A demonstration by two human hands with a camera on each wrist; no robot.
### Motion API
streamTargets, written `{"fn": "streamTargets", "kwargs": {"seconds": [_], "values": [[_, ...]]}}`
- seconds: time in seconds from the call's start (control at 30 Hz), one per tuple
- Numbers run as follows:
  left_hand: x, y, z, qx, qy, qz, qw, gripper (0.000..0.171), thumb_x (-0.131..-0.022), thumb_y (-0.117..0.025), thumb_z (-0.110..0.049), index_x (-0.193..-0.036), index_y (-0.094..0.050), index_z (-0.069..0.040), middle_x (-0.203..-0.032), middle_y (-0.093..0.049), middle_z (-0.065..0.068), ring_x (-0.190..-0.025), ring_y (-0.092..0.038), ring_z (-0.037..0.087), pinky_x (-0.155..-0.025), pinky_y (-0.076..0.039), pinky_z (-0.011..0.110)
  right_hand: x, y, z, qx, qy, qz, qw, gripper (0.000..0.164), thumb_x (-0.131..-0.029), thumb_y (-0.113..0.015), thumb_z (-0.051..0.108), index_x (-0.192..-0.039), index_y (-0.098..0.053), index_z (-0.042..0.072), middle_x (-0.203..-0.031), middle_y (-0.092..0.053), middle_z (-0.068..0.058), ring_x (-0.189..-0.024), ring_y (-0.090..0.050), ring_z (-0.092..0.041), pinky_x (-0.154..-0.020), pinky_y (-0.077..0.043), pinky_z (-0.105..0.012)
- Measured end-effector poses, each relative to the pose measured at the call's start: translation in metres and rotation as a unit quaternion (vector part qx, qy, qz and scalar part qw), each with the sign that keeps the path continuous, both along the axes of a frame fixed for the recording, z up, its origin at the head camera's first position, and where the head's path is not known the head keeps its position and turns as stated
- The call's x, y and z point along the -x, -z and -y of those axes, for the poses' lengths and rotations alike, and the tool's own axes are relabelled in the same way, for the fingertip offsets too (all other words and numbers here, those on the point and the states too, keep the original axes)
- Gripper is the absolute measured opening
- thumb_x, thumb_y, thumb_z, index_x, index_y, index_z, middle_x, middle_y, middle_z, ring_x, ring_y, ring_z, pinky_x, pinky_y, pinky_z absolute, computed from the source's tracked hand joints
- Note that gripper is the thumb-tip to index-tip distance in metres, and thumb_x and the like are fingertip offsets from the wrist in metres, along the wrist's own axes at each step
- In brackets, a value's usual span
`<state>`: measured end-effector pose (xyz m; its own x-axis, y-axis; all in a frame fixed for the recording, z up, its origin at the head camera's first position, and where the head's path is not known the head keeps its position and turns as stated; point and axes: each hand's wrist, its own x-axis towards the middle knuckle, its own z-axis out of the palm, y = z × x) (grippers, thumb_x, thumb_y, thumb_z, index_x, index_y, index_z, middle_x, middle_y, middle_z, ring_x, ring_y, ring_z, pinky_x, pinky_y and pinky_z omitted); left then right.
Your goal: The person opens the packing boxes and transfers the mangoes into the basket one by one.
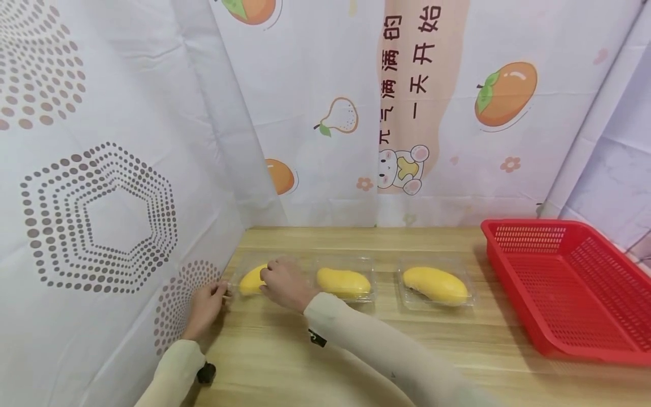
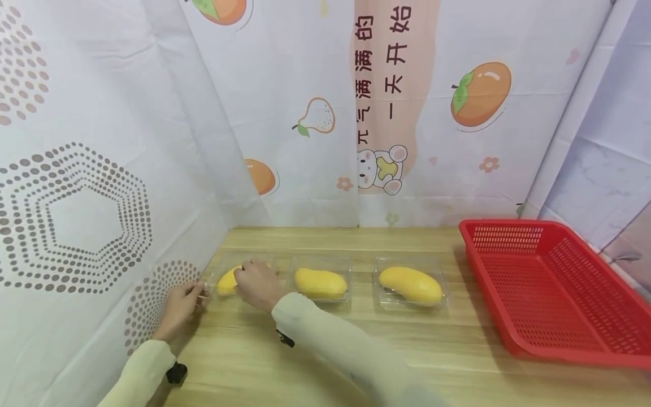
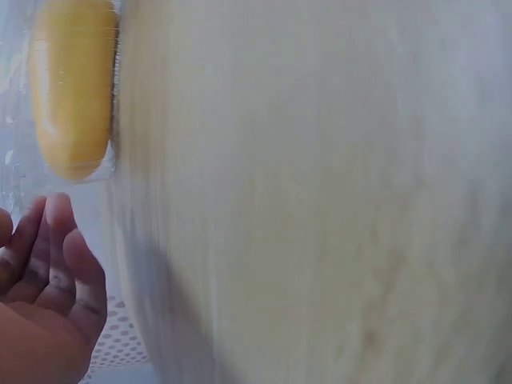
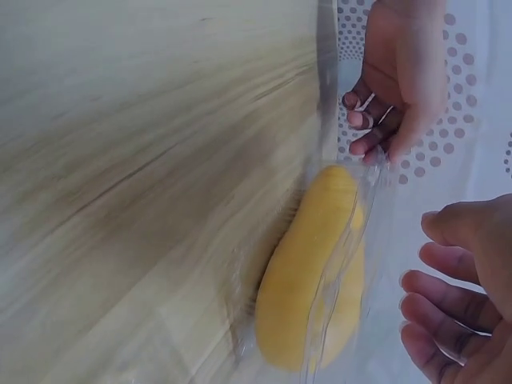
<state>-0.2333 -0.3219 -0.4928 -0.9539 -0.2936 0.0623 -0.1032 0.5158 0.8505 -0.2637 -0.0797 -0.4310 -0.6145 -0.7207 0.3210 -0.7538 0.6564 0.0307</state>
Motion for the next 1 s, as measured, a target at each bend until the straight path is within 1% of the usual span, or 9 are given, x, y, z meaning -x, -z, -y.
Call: {"fn": "streamTargets", "kwargs": {"seconds": [0.07, 0.17, 0.3, 0.47, 0.53, 0.6, 0.77, 0.87, 1.0], "values": [[0.0, 0.001, 0.0, -0.067, 0.002, 0.019, 0.9976, 0.036, -0.111, -0.048, -0.025, -0.112, -0.068, 0.006, -0.095, -0.072, 0.012, -0.071, -0.066, 0.016, -0.058, -0.055, 0.028, -0.002, 0.0, 0.006, 0.001, -0.002, 0.002, 1.0, 0.02, -0.099, -0.072, 0.035, -0.109, -0.077, 0.018, -0.099, -0.069, 0.006, -0.086, -0.058, -0.011, -0.076, -0.047, -0.021], [-0.001, 0.002, 0.001, -0.165, 0.001, 0.047, 0.9851, 0.036, -0.111, -0.046, -0.023, -0.117, -0.064, 0.008, -0.093, -0.071, 0.008, -0.068, -0.063, 0.013, -0.056, -0.054, 0.028, -0.004, 0.002, 0.015, 0.004, -0.008, 0.011, 1.0, 0.017, -0.099, -0.072, 0.032, -0.106, -0.076, 0.017, -0.095, -0.066, 0.006, -0.082, -0.056, -0.01, -0.071, -0.046, -0.019], [-0.003, 0.003, 0.003, -0.238, -0.002, 0.068, 0.9688, 0.036, -0.112, -0.045, -0.021, -0.123, -0.061, 0.009, -0.093, -0.072, 0.004, -0.068, -0.062, 0.011, -0.057, -0.052, 0.026, -0.005, 0.003, 0.026, 0.001, -0.013, 0.025, 1.0, 0.014, -0.1, -0.07, 0.029, -0.104, -0.076, 0.016, -0.091, -0.064, 0.005, -0.078, -0.053, -0.01, -0.065, -0.043, -0.019], [-0.005, 0.006, 0.007, -0.26, 0.007, 0.078, 0.9625, 0.036, -0.109, -0.05, -0.016, -0.13, -0.058, 0.012, -0.093, -0.073, 0.005, -0.07, -0.063, 0.012, -0.059, -0.053, 0.027, -0.005, 0.007, 0.036, -0.01, -0.002, 0.046, 0.999, 0.02, -0.101, -0.069, 0.032, -0.109, -0.075, 0.016, -0.094, -0.064, 0.005, -0.079, -0.053, -0.01, -0.064, -0.044, -0.02], [-0.007, 0.008, 0.01, -0.259, 0.015, 0.076, 0.9628, 0.035, -0.108, -0.052, -0.015, -0.129, -0.059, 0.012, -0.093, -0.074, 0.005, -0.071, -0.064, 0.013, -0.06, -0.053, 0.027, -0.005, 0.009, 0.039, -0.013, 0.0, 0.054, 0.998, 0.021, -0.101, -0.069, 0.033, -0.111, -0.075, 0.016, -0.095, -0.064, 0.004, -0.079, -0.052, -0.009, -0.063, -0.044, -0.02], [-0.007, 0.009, 0.012, -0.275, 0.017, 0.076, 0.9583, 0.033, -0.107, -0.054, -0.016, -0.127, -0.062, 0.009, -0.094, -0.075, 0.004, -0.072, -0.065, 0.013, -0.062, -0.054, 0.027, -0.005, 0.011, 0.042, -0.014, 0.002, 0.057, 0.998, 0.022, -0.101, -0.069, 0.033, -0.112, -0.075, 0.016, -0.096, -0.064, 0.004, -0.079, -0.051, -0.009, -0.062, -0.044, -0.02], [-0.007, 0.007, 0.013, -0.303, 0.029, 0.075, 0.9496, 0.034, -0.106, -0.06, -0.02, -0.126, -0.066, 0.006, -0.097, -0.075, 0.004, -0.076, -0.066, 0.014, -0.067, -0.056, 0.028, -0.004, 0.014, 0.047, -0.018, 0.009, 0.038, 0.999, 0.021, -0.101, -0.068, 0.033, -0.112, -0.076, 0.017, -0.099, -0.065, 0.003, -0.082, -0.052, -0.01, -0.061, -0.046, -0.021], [-0.006, 0.005, 0.011, -0.299, 0.034, 0.071, 0.9509, 0.035, -0.104, -0.063, -0.021, -0.125, -0.066, 0.008, -0.099, -0.075, 0.006, -0.077, -0.066, 0.014, -0.068, -0.056, 0.029, -0.004, 0.014, 0.051, -0.02, 0.016, 0.029, 0.999, 0.021, -0.101, -0.068, 0.032, -0.112, -0.076, 0.017, -0.103, -0.068, 0.003, -0.087, -0.055, -0.011, -0.063, -0.05, -0.021], [-0.005, 0.005, 0.009, -0.299, 0.033, 0.074, 0.9509, 0.03, -0.103, -0.065, -0.018, -0.119, -0.068, 0.007, -0.095, -0.074, 0.006, -0.075, -0.066, 0.014, -0.066, -0.056, 0.028, -0.003, 0.015, 0.059, -0.026, 0.02, 0.032, 0.999, 0.018, -0.102, -0.066, 0.028, -0.111, -0.078, 0.017, -0.104, -0.068, 0.003, -0.09, -0.058, -0.01, -0.064, -0.053, -0.021]]}}
